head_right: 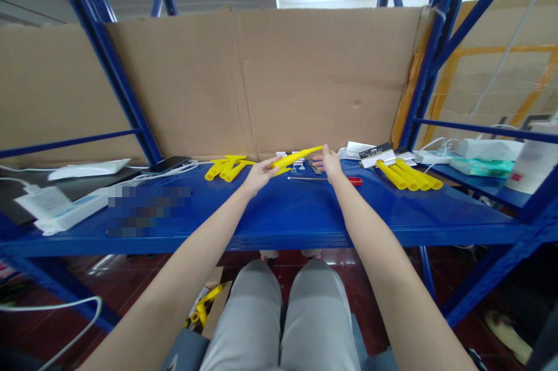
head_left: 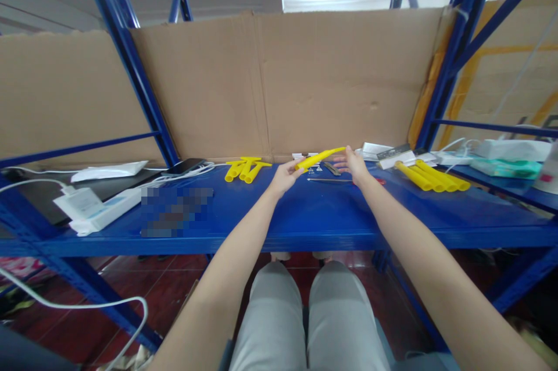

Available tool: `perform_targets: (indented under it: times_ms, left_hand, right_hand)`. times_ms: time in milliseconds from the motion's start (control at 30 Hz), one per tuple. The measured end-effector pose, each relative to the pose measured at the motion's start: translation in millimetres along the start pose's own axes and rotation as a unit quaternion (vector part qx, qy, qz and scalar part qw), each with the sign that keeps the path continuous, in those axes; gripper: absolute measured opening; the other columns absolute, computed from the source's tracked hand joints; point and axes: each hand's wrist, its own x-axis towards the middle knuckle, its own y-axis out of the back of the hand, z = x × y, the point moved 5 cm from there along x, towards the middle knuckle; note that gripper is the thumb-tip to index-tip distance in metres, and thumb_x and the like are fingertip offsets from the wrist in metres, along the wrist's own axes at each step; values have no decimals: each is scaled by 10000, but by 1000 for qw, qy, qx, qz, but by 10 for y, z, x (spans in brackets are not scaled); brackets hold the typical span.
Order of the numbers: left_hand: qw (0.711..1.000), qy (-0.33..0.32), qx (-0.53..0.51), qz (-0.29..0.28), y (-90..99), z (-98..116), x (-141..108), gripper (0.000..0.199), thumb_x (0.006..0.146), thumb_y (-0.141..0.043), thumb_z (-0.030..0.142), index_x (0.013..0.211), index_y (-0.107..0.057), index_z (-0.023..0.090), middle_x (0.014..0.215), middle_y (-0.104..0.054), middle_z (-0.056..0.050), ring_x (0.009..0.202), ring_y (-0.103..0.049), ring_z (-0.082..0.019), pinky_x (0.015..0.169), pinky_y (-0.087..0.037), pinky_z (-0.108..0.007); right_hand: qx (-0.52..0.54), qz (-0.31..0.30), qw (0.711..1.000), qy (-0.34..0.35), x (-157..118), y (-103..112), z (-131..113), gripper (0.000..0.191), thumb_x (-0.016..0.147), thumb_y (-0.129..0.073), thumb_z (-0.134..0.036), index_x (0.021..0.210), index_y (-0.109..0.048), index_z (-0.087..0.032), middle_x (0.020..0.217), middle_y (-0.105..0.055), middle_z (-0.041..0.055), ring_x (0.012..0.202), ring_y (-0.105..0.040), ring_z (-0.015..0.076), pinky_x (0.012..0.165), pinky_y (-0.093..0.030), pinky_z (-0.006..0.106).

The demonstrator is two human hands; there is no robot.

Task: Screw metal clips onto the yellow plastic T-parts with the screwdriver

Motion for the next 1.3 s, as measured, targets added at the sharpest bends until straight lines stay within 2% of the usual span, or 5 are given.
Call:
perform_targets:
  times_ms: [233,367,700,1000,1300]
  left_hand:
    - [997,8,46,-69,-71,8,-42,502,764,-656,173,1262,-603,133,1246,-645,-90,1137,-607,-246,1036,-415,-428]
    - [987,0,148,-66,-77,32,-60,509,763,-620,119,1270,-602,167,1238,-656,-67,1140,-610,-229,1037,-421,-394]
    - [903,28,429,-7,-11,140,-153,492,779,-635,170,1269,-603,148,1256,-643,-104,1180,-583,-251,1025,-430,-323]
    - [845,31,534,-10,-3,224,-212,509,803,-528,157,1306,-563,224,1266,-635,-109,1192,-557,-307,998,-388,-495]
    - [842,-14,537,-49,-72,201,-195,504,830,-513,188,1332,-539,224,1280,-625,-107,1213,-541,-285,1009,-374,-469]
  right_hand:
    - [80,28,995,-49,-72,59,-39,153,949,-428,-290,919,-526,-176,645,-673,11,487,-587,98,449,-457,171]
    - [86,30,992,-85,-105,57,-40,147,919,-405,-172,887,-549,-168,631,-673,9,498,-597,90,469,-466,163]
    - [16,-108,987,-117,-171,-155,25,157,878,-469,-107,898,-624,-110,677,-707,55,489,-581,84,591,-504,212]
    - [-21,-186,978,-87,-277,-273,21,127,845,-515,-53,826,-616,-128,657,-711,54,471,-589,88,520,-493,192]
    - [-74,-286,953,-63,-451,-499,27,163,806,-538,-4,741,-585,-146,628,-706,43,441,-564,78,446,-443,157]
